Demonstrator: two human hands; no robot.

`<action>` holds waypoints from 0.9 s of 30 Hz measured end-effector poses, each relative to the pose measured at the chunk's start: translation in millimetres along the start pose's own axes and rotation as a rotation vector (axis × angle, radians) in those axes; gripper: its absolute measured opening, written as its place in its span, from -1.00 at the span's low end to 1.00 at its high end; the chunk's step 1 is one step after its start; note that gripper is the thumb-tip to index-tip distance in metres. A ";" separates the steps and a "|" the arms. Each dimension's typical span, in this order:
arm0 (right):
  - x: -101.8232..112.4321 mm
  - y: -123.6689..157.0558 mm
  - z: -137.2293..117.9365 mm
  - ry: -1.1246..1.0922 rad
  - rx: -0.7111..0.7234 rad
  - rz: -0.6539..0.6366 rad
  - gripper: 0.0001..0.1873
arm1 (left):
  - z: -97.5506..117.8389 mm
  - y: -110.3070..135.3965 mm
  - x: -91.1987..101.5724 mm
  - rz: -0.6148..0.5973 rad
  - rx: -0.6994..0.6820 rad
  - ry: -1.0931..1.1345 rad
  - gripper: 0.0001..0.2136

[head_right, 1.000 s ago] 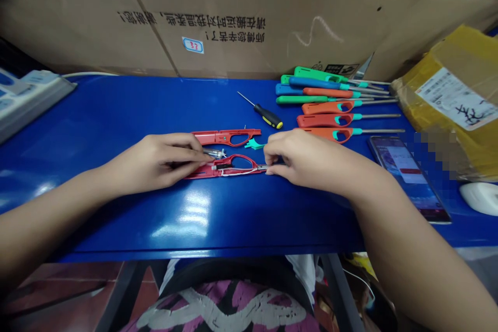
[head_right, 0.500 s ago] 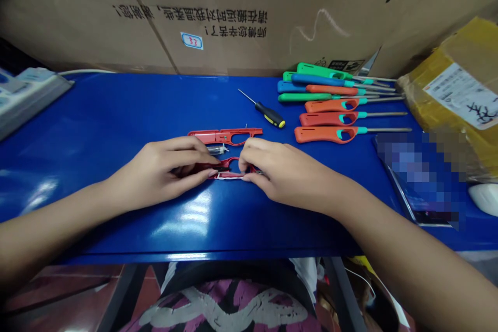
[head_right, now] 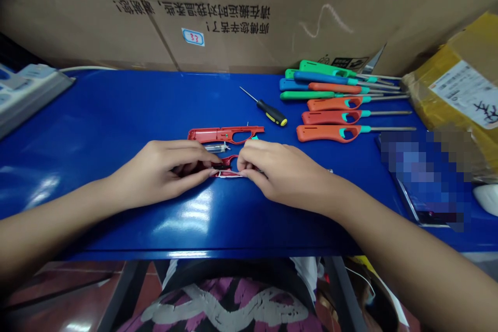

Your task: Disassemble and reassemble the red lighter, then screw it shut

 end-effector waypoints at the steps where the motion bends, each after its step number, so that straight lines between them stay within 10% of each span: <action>1: 0.5 0.4 0.4 -0.008 -0.011 -0.005 -0.90 | -0.2 0.2 0.0 0.003 -0.001 0.001 -0.85; 15: 6.1 2.9 -1.8 -0.059 0.061 0.015 -0.95 | -3.5 1.7 1.0 0.041 -0.039 0.020 -0.82; 21: 25.6 2.7 17.4 0.069 -0.118 0.361 -0.91 | -6.2 4.1 -1.9 -0.023 -0.014 0.017 -0.80; 27: 22.3 4.0 37.3 0.248 -0.247 0.254 -0.85 | -6.5 4.9 -1.8 -0.023 -0.024 0.011 -0.77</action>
Point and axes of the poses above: each hand's wrist, its own y-axis away from the middle knuckle, its own x-axis out of the back of the hand, z = x × y, the point moved 5 cm from there along -y, towards the middle knuckle, and after that the axes turned 1 degree about y, right-handed, at the moved point
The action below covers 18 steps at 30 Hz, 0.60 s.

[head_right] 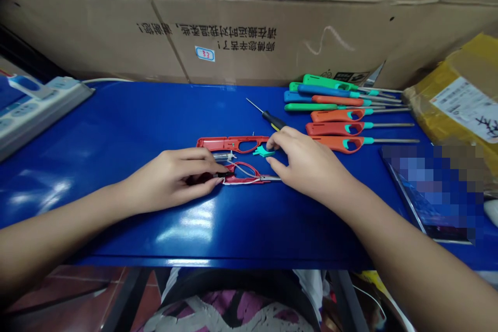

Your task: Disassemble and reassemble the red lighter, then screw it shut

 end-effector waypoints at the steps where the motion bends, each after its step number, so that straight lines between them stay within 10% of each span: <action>1: -1.7 0.0 1.2 0.004 -0.004 -0.020 -0.89 | 0.6 -0.2 0.3 0.000 -0.002 0.003 -0.77; 10: 11.5 2.3 -11.8 -0.123 0.080 0.056 -0.87 | 2.6 -2.7 2.1 0.006 0.019 0.026 -0.80; 18: -2.8 11.9 -30.9 -0.249 0.216 -0.281 -0.89 | 4.7 -3.2 9.3 0.172 -0.039 0.047 -0.82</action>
Point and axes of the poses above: each hand's wrist, its own y-axis away from the middle knuckle, its own x-axis out of the back of the hand, z = x × y, the point moved 5 cm from there along -y, towards the middle knuckle, and after that the axes turned 1 degree about y, right-handed, at the moved point
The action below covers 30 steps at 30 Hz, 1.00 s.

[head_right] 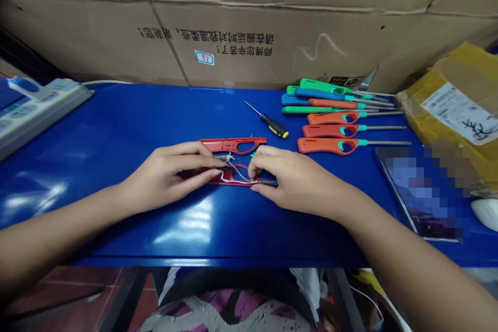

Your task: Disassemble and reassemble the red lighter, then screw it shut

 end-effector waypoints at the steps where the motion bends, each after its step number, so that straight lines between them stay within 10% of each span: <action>1: -0.4 -0.5 -0.1 0.000 -0.001 -0.002 -0.90 | 1.0 -0.1 0.9 0.016 -0.006 -0.004 -0.82; 26: 0.4 2.4 -8.5 0.045 0.051 -0.002 -0.89 | -2.4 -0.1 -4.9 -0.037 0.036 0.025 -0.84; 30: 6.5 1.5 -4.7 0.030 0.050 0.150 -0.84 | -1.7 0.0 -3.8 -0.064 0.052 0.022 -0.84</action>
Point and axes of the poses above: each hand's wrist, its own y-axis away from the middle knuckle, its own x-axis out of the back of the hand, z = x × y, the point moved 5 cm from there along -y, towards the middle knuckle, and after that the axes turned 1 degree about y, right-handed, at the moved point
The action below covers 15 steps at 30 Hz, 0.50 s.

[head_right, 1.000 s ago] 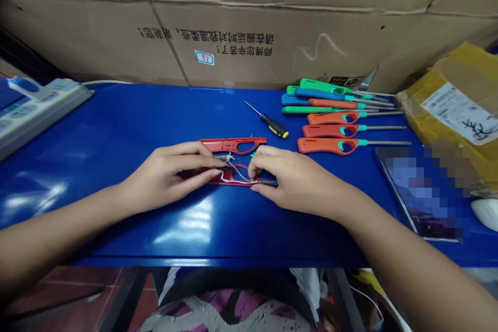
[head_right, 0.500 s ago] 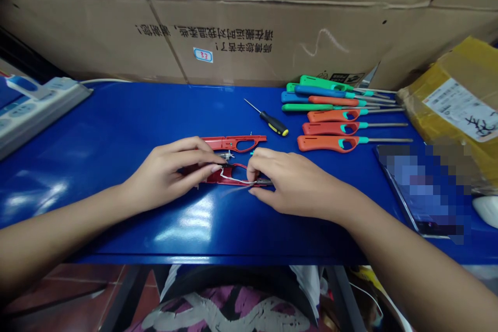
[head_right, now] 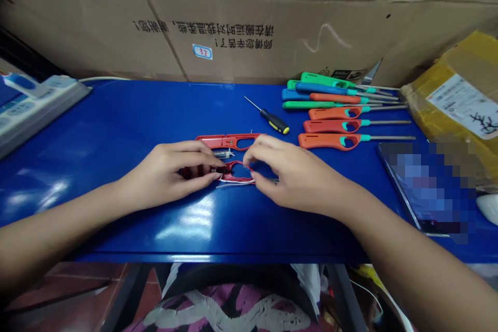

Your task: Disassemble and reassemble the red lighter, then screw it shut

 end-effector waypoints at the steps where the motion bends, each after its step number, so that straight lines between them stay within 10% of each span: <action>1: 2.7 -0.6 3.2 0.035 -0.028 0.063 -0.83 | 0.6 0.1 0.3 -0.006 0.005 -0.002 -0.84; 8: 7.8 -0.4 28.9 0.329 -0.260 0.100 -0.82 | 4.7 1.5 4.0 -0.010 0.006 -0.071 -0.85; 15: 0.6 -2.9 24.9 0.268 -0.108 0.014 -0.94 | -1.5 1.5 3.2 -0.061 0.069 -0.112 -0.94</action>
Point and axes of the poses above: each hand's wrist, its own y-axis away from the middle knuckle, its own x-axis out of the back of the hand, z = x × y, the point moved 5 cm from there along -y, towards the middle knuckle, and after that the axes turned 1 degree about y, right-handed, at the moved point
